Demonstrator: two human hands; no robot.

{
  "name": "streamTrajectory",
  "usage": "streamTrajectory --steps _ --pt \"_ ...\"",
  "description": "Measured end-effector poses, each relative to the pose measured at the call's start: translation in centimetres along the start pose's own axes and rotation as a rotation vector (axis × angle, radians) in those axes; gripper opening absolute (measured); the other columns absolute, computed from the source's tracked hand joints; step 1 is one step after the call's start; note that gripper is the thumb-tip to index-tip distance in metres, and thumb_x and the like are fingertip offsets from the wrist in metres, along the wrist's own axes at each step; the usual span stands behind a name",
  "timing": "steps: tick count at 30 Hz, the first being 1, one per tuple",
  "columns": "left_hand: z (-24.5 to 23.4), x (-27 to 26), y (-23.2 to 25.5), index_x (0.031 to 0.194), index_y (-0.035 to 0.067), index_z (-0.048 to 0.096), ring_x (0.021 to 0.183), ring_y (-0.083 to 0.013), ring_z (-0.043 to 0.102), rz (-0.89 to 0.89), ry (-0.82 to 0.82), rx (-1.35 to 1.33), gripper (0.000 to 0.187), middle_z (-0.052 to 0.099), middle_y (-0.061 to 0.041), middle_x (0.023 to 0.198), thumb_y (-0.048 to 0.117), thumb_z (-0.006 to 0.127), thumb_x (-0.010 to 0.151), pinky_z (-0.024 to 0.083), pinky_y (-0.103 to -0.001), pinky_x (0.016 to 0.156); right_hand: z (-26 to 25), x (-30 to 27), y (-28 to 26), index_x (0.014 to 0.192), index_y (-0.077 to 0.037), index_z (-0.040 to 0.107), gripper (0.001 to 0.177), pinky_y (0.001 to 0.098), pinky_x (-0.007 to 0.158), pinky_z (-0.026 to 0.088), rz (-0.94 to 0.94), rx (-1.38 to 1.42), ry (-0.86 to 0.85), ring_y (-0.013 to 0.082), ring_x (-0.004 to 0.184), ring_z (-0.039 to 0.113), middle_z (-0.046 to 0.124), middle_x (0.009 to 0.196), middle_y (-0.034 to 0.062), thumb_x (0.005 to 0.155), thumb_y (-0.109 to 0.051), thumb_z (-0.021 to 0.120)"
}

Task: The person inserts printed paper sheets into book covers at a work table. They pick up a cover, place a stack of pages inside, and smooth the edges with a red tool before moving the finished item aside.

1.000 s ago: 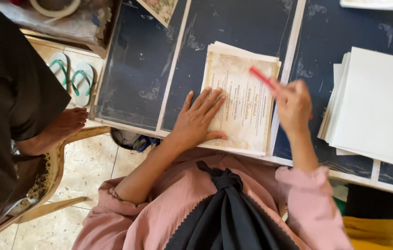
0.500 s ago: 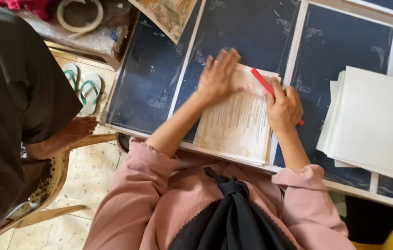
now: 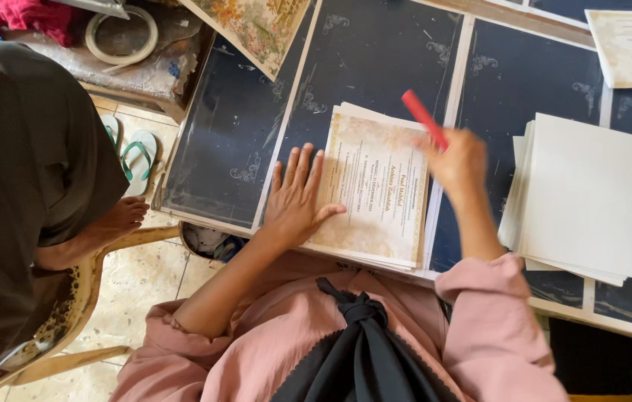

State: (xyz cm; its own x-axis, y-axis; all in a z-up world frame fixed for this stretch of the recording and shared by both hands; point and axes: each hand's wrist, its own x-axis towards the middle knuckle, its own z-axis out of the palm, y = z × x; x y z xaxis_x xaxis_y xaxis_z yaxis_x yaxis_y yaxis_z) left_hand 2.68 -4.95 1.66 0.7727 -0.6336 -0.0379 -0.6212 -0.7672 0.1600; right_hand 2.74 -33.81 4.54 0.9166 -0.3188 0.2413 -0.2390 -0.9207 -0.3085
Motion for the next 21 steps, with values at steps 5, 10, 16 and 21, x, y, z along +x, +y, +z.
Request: streamTrajectory --steps 5,10,16,21 --pt "1.1 -0.5 -0.6 0.150 0.013 0.005 0.144 -0.0282 0.000 -0.052 0.192 -0.095 0.087 -0.001 -0.009 0.156 0.070 0.027 0.089 0.004 -0.049 0.114 -3.4 9.9 8.7 0.086 -0.021 0.077 0.009 0.0453 0.054 0.050 0.021 -0.248 0.245 0.0330 0.059 0.066 0.070 0.071 0.0068 0.089 -0.030 0.077" --pt "1.3 -0.5 -0.8 0.150 0.016 0.009 0.144 -0.0305 0.008 -0.127 0.277 -0.166 0.081 0.007 -0.009 0.156 0.062 0.039 0.090 0.013 -0.052 0.111 -6.2 16.9 19.7 0.097 0.001 0.074 0.033 0.0467 0.061 0.056 0.508 -0.688 -0.022 0.0427 0.083 0.069 0.072 0.091 0.0249 0.084 -0.029 0.069" --pt "1.1 0.1 -1.2 0.150 0.017 0.009 0.143 -0.0293 0.005 -0.105 0.291 -0.118 0.081 0.005 -0.008 0.156 0.062 0.039 0.090 0.009 -0.051 0.111 -4.8 16.2 25.9 0.132 0.008 0.050 0.081 0.0499 0.081 0.049 0.470 -0.708 -0.196 0.0471 0.102 0.063 0.036 0.141 0.0241 0.076 -0.048 0.068" --pt "-0.5 0.5 -0.8 0.147 0.018 0.018 0.142 -0.0293 0.008 -0.196 0.273 -0.313 0.065 0.011 -0.010 0.155 0.052 0.032 0.094 0.006 -0.053 0.109 -2.5 17.4 30.8 0.120 0.005 0.065 0.055 0.0508 0.080 0.047 0.455 -0.704 -0.220 0.0457 0.098 0.063 0.053 0.121 0.0232 0.080 -0.034 0.064"
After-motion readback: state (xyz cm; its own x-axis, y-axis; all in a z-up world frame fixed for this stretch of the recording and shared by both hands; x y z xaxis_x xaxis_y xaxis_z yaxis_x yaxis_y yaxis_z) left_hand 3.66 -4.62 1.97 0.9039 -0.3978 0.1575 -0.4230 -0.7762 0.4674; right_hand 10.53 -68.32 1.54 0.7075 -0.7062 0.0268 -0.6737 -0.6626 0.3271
